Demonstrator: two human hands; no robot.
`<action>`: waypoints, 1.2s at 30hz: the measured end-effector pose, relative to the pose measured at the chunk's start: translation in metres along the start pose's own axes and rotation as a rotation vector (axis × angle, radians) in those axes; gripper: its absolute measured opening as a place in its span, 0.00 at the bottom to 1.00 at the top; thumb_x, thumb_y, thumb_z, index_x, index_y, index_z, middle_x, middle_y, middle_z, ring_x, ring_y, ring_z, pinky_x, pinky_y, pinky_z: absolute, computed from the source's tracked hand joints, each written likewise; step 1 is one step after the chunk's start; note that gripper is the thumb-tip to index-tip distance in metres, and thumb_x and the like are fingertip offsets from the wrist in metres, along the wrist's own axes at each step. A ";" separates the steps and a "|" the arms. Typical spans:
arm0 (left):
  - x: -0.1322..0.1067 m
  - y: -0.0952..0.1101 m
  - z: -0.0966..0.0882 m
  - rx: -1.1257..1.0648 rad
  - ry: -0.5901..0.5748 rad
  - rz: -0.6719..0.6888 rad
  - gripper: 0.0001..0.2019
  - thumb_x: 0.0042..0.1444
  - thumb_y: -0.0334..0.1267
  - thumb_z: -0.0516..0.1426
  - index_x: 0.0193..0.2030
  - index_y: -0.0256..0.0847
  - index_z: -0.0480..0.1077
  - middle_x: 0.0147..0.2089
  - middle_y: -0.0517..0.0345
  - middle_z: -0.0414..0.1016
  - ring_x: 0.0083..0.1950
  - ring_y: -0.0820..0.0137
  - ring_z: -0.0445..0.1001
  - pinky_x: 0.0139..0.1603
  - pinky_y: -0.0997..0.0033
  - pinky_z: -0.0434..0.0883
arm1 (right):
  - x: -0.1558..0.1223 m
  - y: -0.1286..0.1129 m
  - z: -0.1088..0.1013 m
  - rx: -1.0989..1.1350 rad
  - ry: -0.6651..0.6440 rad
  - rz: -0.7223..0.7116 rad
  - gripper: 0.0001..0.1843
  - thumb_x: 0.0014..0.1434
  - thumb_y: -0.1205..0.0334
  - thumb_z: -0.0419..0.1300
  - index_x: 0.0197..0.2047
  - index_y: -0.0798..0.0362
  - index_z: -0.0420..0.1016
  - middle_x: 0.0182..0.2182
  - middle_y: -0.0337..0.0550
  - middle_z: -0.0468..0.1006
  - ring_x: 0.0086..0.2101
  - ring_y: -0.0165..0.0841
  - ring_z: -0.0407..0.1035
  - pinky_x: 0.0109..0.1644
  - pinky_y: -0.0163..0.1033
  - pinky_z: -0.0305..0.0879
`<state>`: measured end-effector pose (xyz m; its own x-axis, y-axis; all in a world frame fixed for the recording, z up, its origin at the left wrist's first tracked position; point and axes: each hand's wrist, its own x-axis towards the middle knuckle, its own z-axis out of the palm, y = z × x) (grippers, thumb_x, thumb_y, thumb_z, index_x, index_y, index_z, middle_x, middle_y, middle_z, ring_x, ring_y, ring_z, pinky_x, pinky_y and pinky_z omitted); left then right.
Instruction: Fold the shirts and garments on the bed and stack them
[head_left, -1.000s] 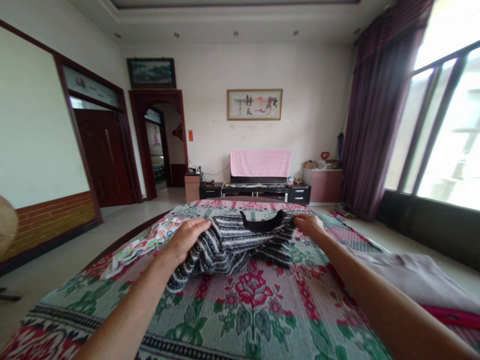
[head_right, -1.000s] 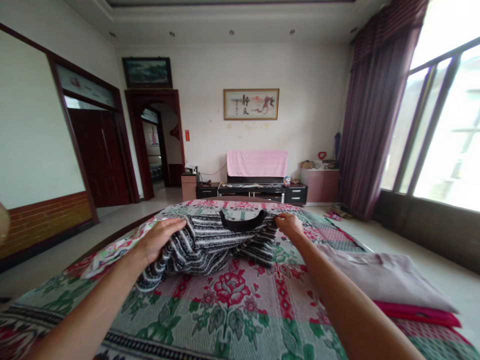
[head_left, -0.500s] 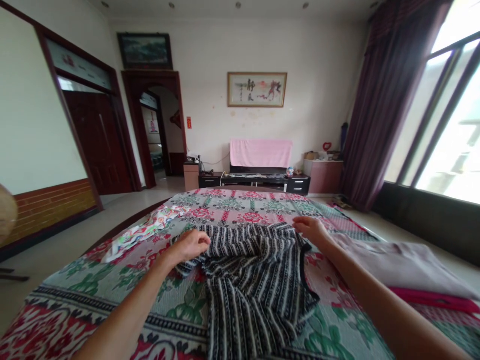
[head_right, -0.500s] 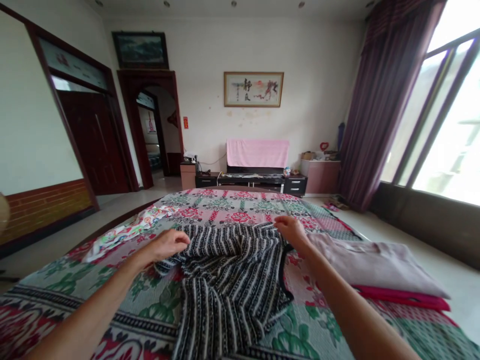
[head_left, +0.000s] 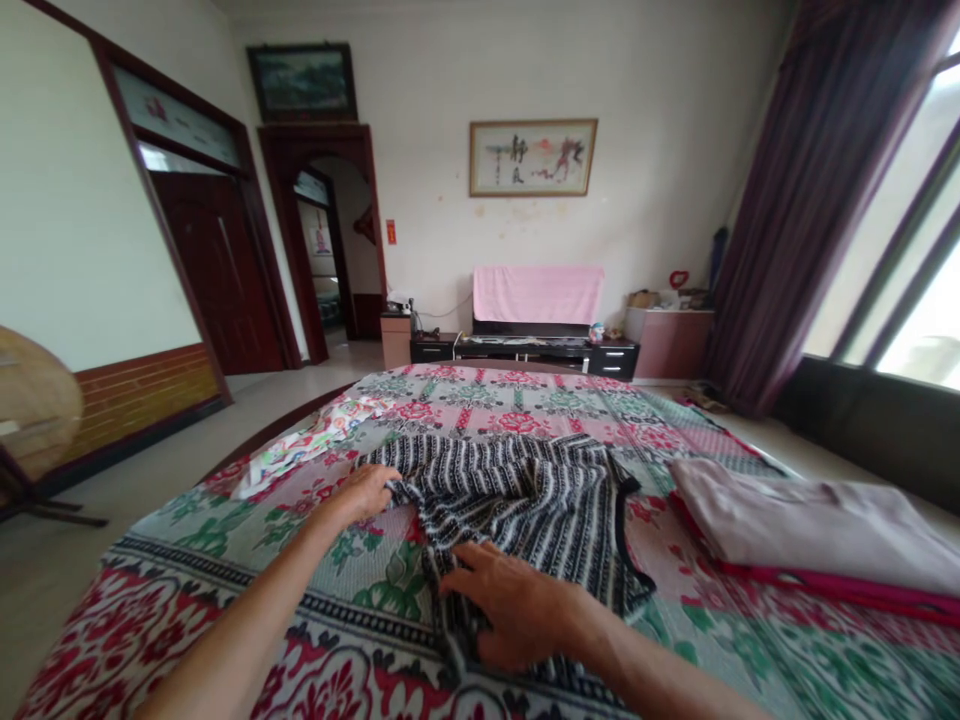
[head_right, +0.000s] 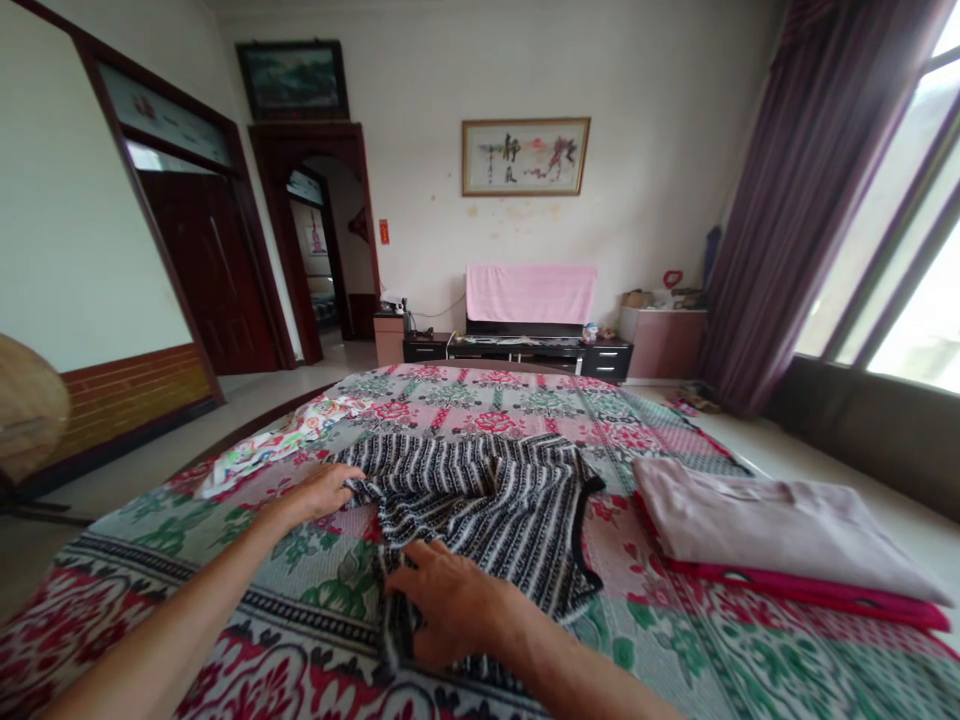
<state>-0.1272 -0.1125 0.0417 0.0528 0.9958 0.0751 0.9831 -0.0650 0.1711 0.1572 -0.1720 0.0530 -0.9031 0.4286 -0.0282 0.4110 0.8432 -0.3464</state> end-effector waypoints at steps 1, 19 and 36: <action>0.001 -0.003 -0.002 -0.044 0.039 -0.024 0.22 0.47 0.29 0.50 0.49 0.40 0.74 0.48 0.52 0.77 0.51 0.64 0.73 0.53 0.70 0.65 | 0.002 0.003 -0.001 0.008 0.029 0.009 0.26 0.47 0.70 0.56 0.52 0.53 0.71 0.51 0.50 0.70 0.50 0.41 0.65 0.52 0.42 0.61; 0.014 -0.031 0.002 -0.469 0.585 -0.433 0.19 0.50 0.39 0.50 0.47 0.41 0.74 0.26 0.59 0.74 0.30 0.64 0.73 0.36 0.68 0.69 | -0.093 0.190 -0.044 0.011 1.076 1.208 0.22 0.47 0.64 0.52 0.45 0.57 0.77 0.34 0.52 0.76 0.35 0.41 0.70 0.36 0.40 0.63; -0.007 0.056 0.034 -0.143 0.349 0.558 0.11 0.50 0.45 0.60 0.34 0.41 0.73 0.43 0.54 0.74 0.44 0.66 0.71 0.48 0.67 0.68 | -0.065 0.192 -0.006 -0.305 0.690 0.734 0.29 0.55 0.70 0.44 0.59 0.50 0.64 0.61 0.43 0.62 0.59 0.46 0.53 0.53 0.57 0.60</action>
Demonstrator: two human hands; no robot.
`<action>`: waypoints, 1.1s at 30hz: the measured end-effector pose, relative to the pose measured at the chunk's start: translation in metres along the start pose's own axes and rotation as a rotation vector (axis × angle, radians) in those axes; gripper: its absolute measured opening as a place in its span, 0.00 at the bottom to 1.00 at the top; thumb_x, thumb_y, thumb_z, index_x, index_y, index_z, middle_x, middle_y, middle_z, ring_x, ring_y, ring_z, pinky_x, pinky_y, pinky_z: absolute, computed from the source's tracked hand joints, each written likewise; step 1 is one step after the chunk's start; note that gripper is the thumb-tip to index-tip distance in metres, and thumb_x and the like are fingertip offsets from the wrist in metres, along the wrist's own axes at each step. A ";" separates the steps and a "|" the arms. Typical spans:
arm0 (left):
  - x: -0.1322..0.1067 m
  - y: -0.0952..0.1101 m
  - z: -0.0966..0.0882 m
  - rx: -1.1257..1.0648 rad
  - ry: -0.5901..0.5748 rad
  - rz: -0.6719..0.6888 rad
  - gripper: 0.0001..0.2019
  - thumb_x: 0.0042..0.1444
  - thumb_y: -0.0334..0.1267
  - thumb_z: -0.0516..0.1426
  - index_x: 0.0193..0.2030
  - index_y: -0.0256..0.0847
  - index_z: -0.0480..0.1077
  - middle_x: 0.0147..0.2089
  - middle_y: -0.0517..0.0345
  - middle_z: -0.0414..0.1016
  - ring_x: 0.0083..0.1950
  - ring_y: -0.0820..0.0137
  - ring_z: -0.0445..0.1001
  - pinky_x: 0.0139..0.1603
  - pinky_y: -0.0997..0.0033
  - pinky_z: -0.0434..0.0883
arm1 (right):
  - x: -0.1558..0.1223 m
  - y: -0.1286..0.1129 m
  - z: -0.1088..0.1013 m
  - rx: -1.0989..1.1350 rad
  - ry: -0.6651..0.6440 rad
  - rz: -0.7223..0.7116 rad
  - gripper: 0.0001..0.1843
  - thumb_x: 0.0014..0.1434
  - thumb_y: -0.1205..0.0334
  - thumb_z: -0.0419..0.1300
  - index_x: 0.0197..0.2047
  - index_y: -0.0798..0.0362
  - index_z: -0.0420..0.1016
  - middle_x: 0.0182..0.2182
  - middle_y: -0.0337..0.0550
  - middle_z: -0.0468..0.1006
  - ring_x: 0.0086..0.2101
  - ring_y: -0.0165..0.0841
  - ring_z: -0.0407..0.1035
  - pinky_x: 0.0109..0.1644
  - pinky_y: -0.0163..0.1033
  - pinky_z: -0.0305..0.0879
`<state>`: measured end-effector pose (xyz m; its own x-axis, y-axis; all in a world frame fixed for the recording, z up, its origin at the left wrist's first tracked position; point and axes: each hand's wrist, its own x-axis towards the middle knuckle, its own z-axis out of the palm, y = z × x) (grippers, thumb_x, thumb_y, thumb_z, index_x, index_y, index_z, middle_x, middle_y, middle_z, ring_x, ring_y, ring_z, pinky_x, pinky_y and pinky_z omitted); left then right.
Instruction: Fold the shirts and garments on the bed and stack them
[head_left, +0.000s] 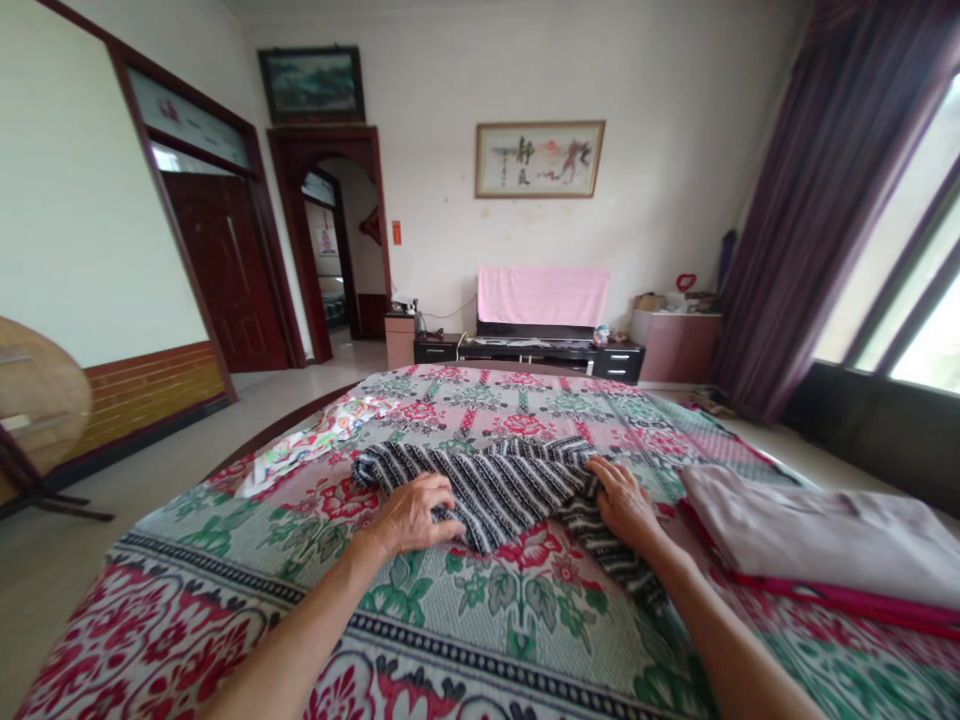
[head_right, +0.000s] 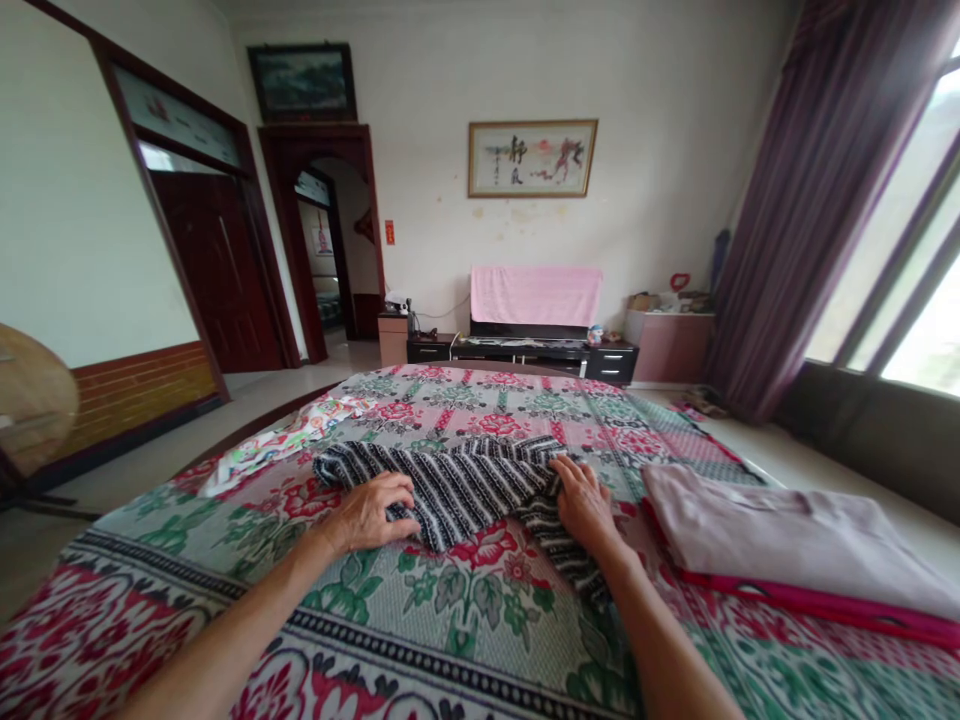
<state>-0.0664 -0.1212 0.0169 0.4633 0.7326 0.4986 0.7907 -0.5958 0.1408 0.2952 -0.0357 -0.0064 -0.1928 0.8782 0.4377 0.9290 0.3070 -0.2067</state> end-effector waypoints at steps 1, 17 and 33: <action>-0.001 0.000 0.002 -0.027 -0.061 -0.004 0.13 0.47 0.46 0.61 0.37 0.41 0.73 0.43 0.54 0.74 0.45 0.65 0.71 0.48 0.67 0.68 | -0.001 0.001 0.003 -0.001 -0.008 0.000 0.29 0.56 0.70 0.44 0.60 0.50 0.64 0.61 0.43 0.62 0.59 0.47 0.53 0.54 0.58 0.59; 0.017 0.001 -0.056 -0.496 -0.003 -0.506 0.18 0.55 0.43 0.51 0.49 0.40 0.72 0.42 0.57 0.78 0.41 0.69 0.74 0.43 0.72 0.69 | -0.002 0.003 0.003 0.093 0.108 -0.020 0.21 0.54 0.68 0.49 0.49 0.50 0.73 0.53 0.45 0.71 0.55 0.42 0.59 0.56 0.51 0.57; 0.010 0.007 -0.009 0.133 0.006 -0.223 0.12 0.48 0.45 0.61 0.36 0.40 0.71 0.39 0.53 0.72 0.43 0.64 0.70 0.48 0.65 0.67 | -0.001 0.006 0.008 0.075 0.092 -0.047 0.19 0.54 0.67 0.50 0.47 0.52 0.73 0.51 0.45 0.73 0.52 0.40 0.62 0.57 0.48 0.57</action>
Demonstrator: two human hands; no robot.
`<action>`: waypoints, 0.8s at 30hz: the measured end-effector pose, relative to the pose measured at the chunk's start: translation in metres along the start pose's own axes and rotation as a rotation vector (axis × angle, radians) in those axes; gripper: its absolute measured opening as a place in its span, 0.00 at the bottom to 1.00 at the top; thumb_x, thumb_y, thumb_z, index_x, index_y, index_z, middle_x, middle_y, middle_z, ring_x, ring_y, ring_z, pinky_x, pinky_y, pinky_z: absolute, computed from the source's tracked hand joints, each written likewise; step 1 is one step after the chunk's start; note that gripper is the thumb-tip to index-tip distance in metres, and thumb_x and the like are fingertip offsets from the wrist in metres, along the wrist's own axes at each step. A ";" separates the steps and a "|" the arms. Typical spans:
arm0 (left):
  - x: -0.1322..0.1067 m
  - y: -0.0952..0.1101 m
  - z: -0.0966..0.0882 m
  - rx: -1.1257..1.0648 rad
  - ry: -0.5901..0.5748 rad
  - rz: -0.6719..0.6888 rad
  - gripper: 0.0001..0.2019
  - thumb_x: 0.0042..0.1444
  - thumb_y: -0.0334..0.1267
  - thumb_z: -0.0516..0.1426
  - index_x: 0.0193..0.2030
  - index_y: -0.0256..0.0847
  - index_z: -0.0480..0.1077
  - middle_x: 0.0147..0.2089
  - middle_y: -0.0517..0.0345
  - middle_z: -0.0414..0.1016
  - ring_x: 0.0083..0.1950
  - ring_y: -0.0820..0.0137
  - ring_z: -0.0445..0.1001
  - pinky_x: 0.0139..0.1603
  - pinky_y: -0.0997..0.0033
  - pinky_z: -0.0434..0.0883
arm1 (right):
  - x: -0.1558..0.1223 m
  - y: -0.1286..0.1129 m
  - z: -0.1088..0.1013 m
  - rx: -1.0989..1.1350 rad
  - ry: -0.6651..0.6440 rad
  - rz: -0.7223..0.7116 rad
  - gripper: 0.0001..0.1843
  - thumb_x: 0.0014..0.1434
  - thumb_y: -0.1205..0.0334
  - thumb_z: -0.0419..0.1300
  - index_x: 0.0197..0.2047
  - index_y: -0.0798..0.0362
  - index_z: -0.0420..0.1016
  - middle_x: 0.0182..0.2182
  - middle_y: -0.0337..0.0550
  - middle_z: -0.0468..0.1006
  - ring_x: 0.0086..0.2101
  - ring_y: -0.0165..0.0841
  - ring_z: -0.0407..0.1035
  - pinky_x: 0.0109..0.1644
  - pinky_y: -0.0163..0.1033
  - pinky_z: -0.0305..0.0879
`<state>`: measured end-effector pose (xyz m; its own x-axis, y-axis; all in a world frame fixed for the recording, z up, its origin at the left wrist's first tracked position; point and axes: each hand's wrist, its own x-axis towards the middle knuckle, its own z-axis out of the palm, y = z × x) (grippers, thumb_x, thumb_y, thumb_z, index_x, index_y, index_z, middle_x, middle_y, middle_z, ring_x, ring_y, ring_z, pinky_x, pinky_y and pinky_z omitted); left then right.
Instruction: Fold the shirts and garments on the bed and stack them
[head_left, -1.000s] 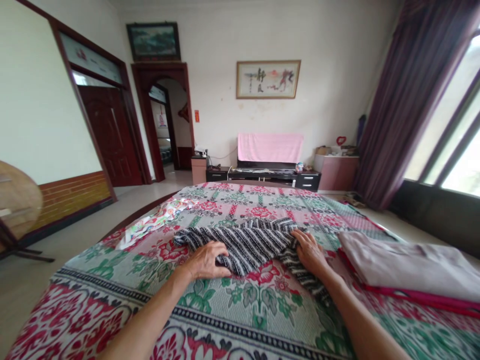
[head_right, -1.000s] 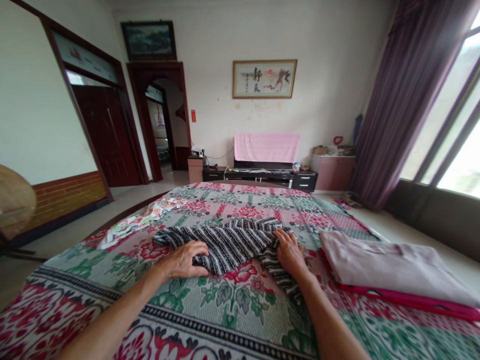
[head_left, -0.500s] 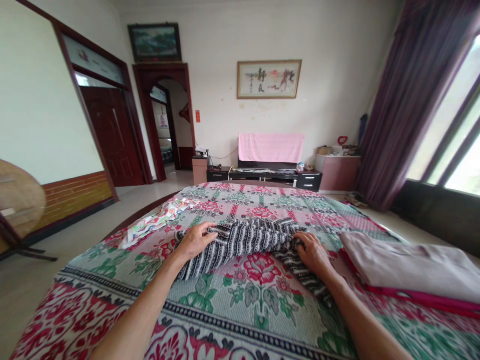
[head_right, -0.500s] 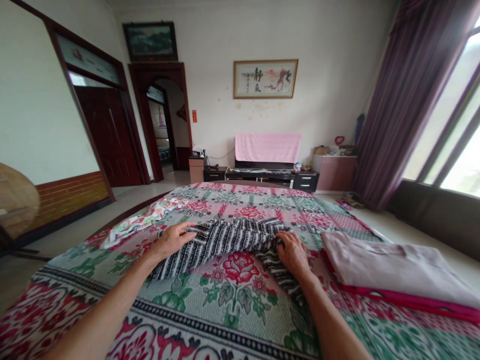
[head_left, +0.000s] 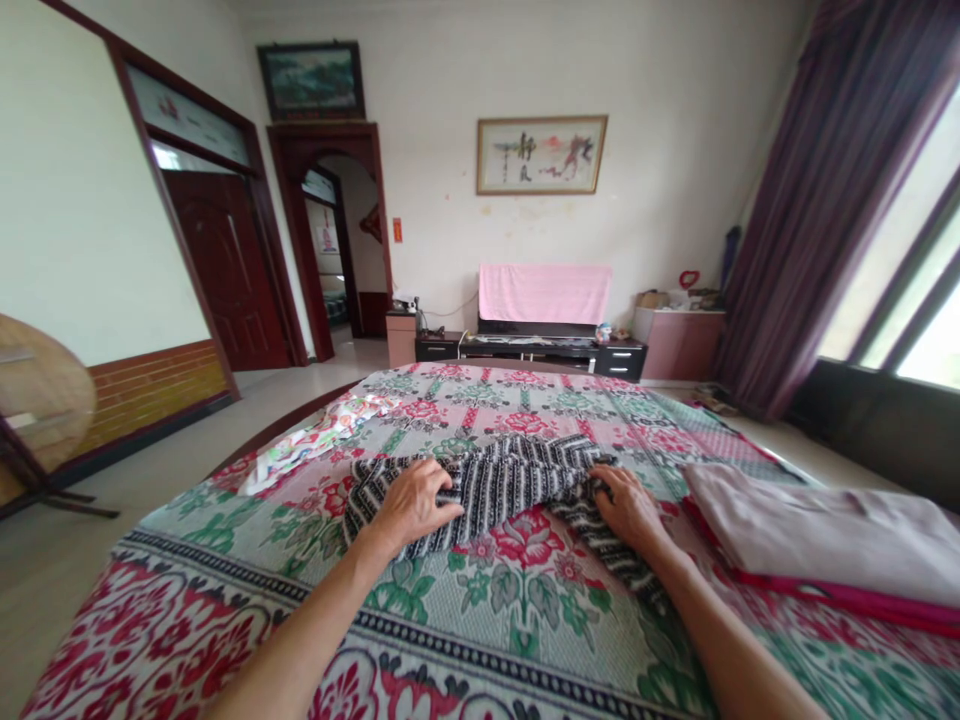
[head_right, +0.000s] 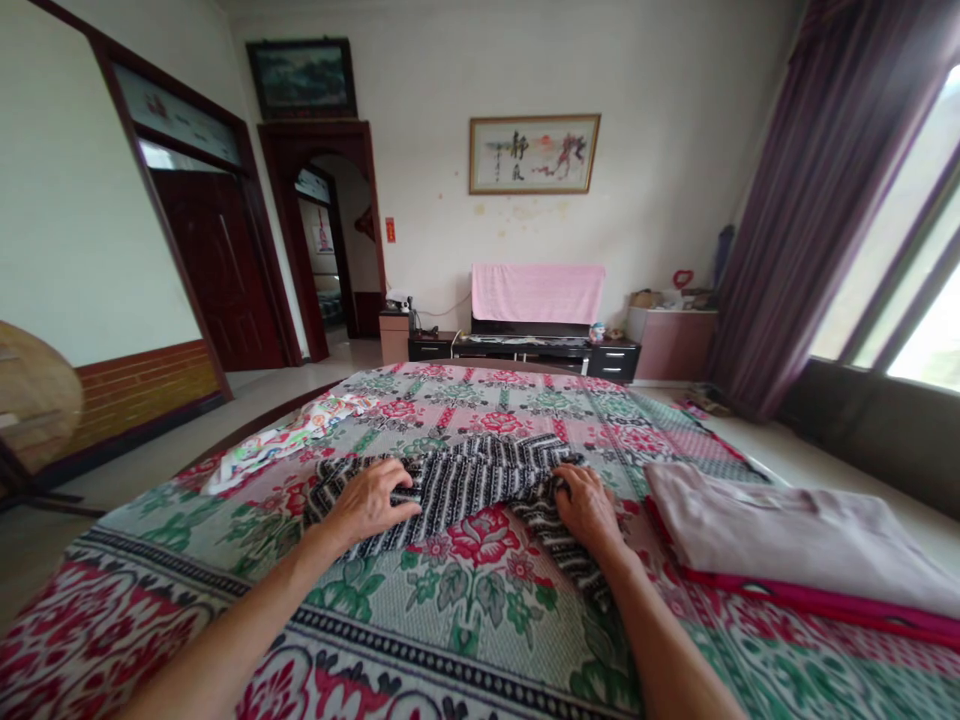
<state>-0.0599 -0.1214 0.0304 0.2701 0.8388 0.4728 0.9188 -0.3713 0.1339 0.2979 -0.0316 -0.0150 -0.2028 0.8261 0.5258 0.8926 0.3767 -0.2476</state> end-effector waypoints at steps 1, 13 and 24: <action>-0.001 0.004 0.005 0.015 -0.004 -0.043 0.14 0.47 0.46 0.61 0.36 0.40 0.70 0.38 0.53 0.71 0.43 0.64 0.70 0.47 0.65 0.67 | 0.000 0.000 0.001 0.004 0.004 0.000 0.19 0.54 0.67 0.50 0.47 0.52 0.73 0.50 0.45 0.73 0.52 0.40 0.62 0.57 0.48 0.57; -0.003 0.022 0.026 0.219 -0.055 -0.199 0.14 0.57 0.44 0.52 0.41 0.36 0.71 0.41 0.46 0.71 0.47 0.59 0.69 0.50 0.61 0.65 | -0.001 0.000 0.002 0.008 0.001 0.000 0.19 0.54 0.67 0.49 0.47 0.52 0.73 0.50 0.45 0.73 0.51 0.40 0.63 0.57 0.47 0.58; -0.004 0.021 0.024 0.208 -0.087 -0.229 0.15 0.62 0.35 0.43 0.41 0.39 0.70 0.38 0.48 0.75 0.41 0.65 0.73 0.41 0.69 0.67 | -0.003 0.000 0.001 0.031 0.027 -0.016 0.19 0.53 0.68 0.49 0.46 0.53 0.73 0.48 0.46 0.74 0.50 0.39 0.64 0.57 0.47 0.58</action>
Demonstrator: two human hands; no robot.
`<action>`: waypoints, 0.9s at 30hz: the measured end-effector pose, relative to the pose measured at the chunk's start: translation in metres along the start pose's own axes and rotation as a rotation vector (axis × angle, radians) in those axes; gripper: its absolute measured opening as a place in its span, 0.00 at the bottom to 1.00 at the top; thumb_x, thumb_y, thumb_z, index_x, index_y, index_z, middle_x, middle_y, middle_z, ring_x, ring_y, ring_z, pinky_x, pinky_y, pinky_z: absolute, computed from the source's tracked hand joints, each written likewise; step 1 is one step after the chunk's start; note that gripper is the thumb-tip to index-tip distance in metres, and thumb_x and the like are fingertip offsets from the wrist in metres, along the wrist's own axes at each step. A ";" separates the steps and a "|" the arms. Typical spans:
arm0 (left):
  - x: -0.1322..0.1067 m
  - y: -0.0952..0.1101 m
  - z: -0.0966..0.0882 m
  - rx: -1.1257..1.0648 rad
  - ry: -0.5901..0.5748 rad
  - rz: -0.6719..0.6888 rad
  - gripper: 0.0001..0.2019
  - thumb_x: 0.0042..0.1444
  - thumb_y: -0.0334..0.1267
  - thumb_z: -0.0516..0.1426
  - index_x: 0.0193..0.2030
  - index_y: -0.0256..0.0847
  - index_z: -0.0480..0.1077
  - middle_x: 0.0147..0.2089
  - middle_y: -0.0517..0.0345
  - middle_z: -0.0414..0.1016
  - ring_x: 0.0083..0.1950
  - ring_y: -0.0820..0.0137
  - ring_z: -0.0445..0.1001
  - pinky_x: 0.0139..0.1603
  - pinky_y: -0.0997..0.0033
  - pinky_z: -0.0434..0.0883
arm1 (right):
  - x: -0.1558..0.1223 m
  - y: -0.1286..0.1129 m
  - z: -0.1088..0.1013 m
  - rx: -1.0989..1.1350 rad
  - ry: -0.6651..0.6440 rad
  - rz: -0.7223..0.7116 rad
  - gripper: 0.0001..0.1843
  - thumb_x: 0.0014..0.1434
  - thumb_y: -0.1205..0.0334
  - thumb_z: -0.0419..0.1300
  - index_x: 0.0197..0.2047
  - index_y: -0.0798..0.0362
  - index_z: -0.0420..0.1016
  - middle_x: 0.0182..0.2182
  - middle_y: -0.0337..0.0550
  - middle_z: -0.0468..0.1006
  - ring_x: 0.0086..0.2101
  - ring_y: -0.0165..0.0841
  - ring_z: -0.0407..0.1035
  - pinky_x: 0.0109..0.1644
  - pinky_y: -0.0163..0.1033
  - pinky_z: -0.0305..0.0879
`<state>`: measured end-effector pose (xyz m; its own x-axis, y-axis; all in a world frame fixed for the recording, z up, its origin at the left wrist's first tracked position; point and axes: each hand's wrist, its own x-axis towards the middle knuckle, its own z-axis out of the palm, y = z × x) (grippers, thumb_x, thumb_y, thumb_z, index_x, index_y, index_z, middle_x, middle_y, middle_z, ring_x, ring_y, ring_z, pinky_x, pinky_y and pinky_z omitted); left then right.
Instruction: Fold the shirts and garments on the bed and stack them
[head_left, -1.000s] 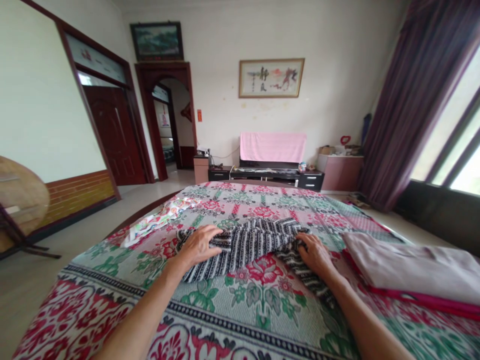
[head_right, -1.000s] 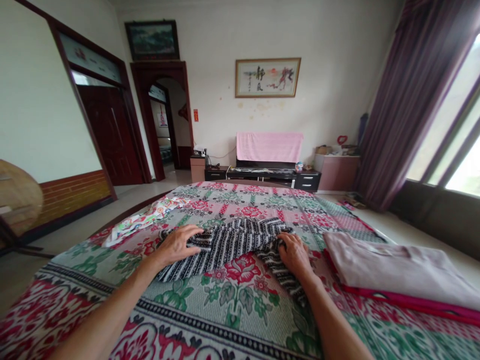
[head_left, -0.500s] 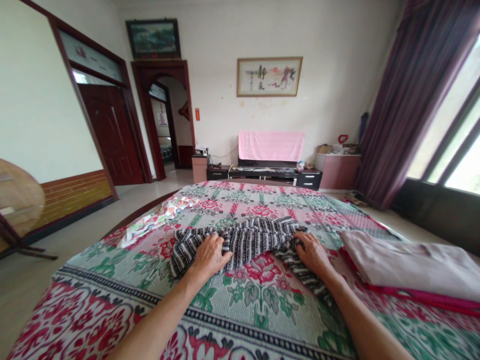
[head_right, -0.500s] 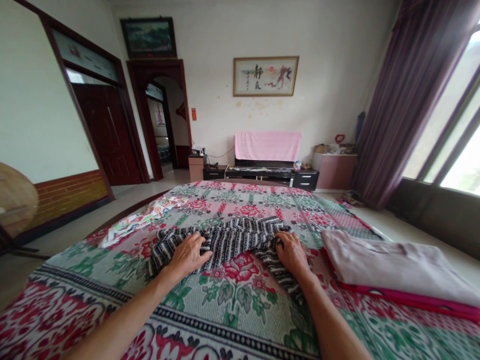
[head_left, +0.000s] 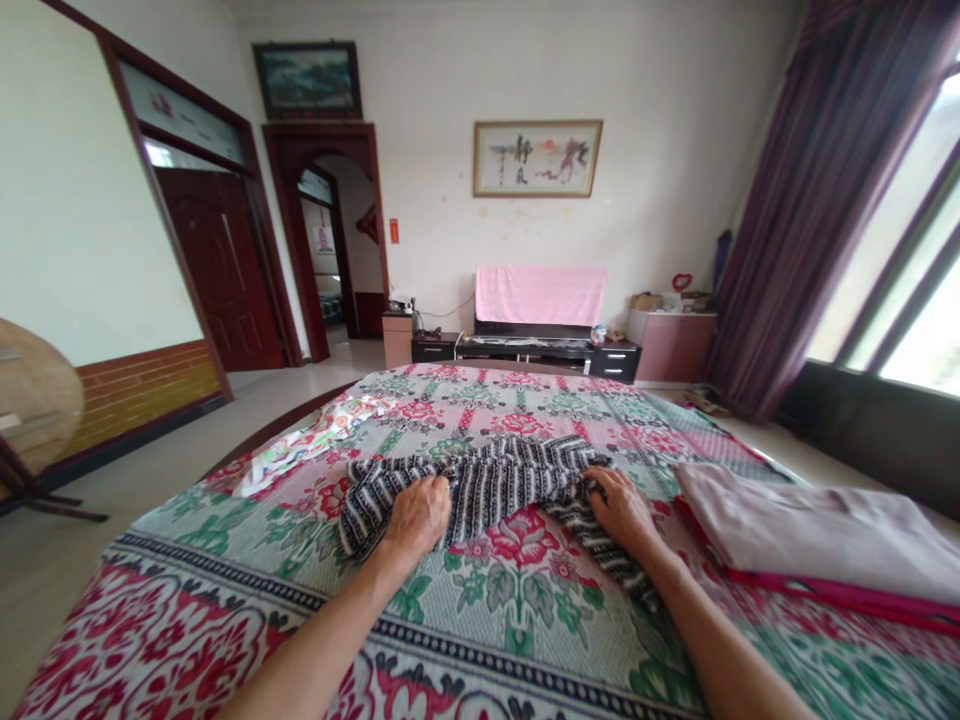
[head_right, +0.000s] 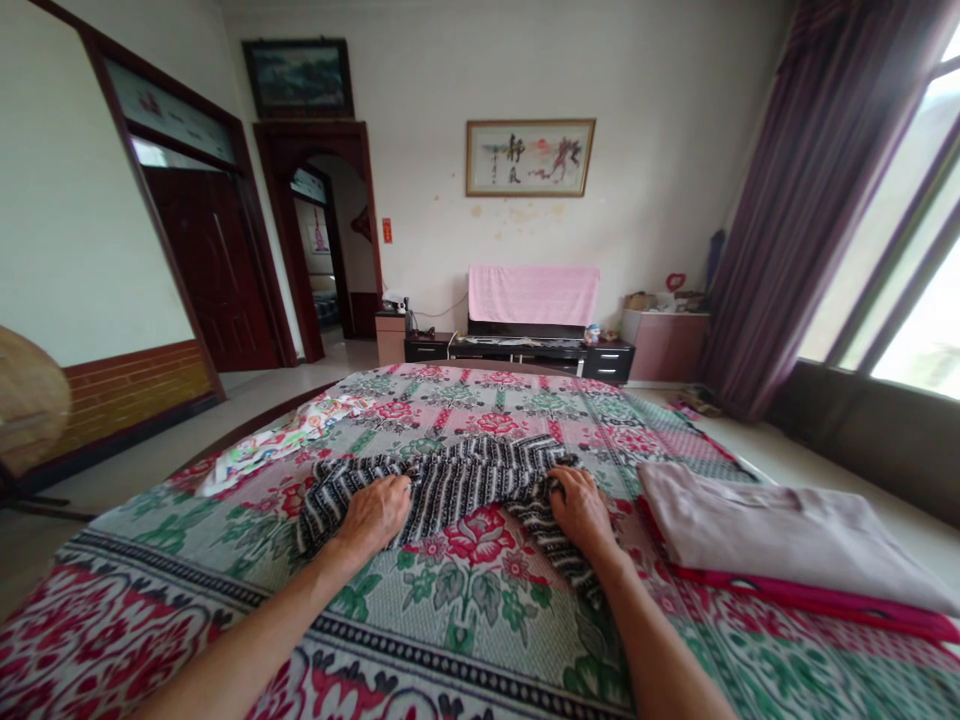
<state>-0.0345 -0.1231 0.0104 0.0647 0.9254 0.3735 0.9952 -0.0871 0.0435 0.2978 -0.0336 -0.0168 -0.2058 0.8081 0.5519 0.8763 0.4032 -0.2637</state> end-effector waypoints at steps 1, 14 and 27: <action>0.001 -0.001 -0.001 -0.020 -0.003 -0.027 0.15 0.62 0.35 0.43 0.43 0.40 0.70 0.38 0.49 0.75 0.41 0.66 0.74 0.40 0.70 0.67 | 0.000 0.000 0.000 0.003 0.003 -0.001 0.19 0.53 0.68 0.49 0.46 0.53 0.73 0.48 0.47 0.74 0.50 0.40 0.64 0.57 0.47 0.59; 0.007 -0.017 -0.006 -0.135 0.003 -0.114 0.18 0.61 0.33 0.44 0.55 0.44 0.66 0.35 0.52 0.78 0.37 0.65 0.77 0.38 0.70 0.66 | 0.001 0.002 0.001 -0.027 -0.006 -0.023 0.19 0.54 0.68 0.48 0.46 0.55 0.73 0.48 0.46 0.74 0.50 0.39 0.63 0.59 0.45 0.57; 0.014 -0.028 -0.004 -0.147 -0.047 -0.131 0.17 0.60 0.33 0.46 0.49 0.44 0.72 0.37 0.55 0.80 0.39 0.68 0.77 0.41 0.72 0.66 | 0.002 0.004 0.004 -0.020 -0.003 -0.019 0.19 0.53 0.68 0.49 0.46 0.55 0.73 0.48 0.47 0.74 0.50 0.40 0.64 0.57 0.46 0.59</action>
<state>-0.0619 -0.1093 0.0177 -0.0582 0.9484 0.3118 0.9742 -0.0142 0.2251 0.2990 -0.0287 -0.0202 -0.2235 0.8015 0.5547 0.8806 0.4100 -0.2376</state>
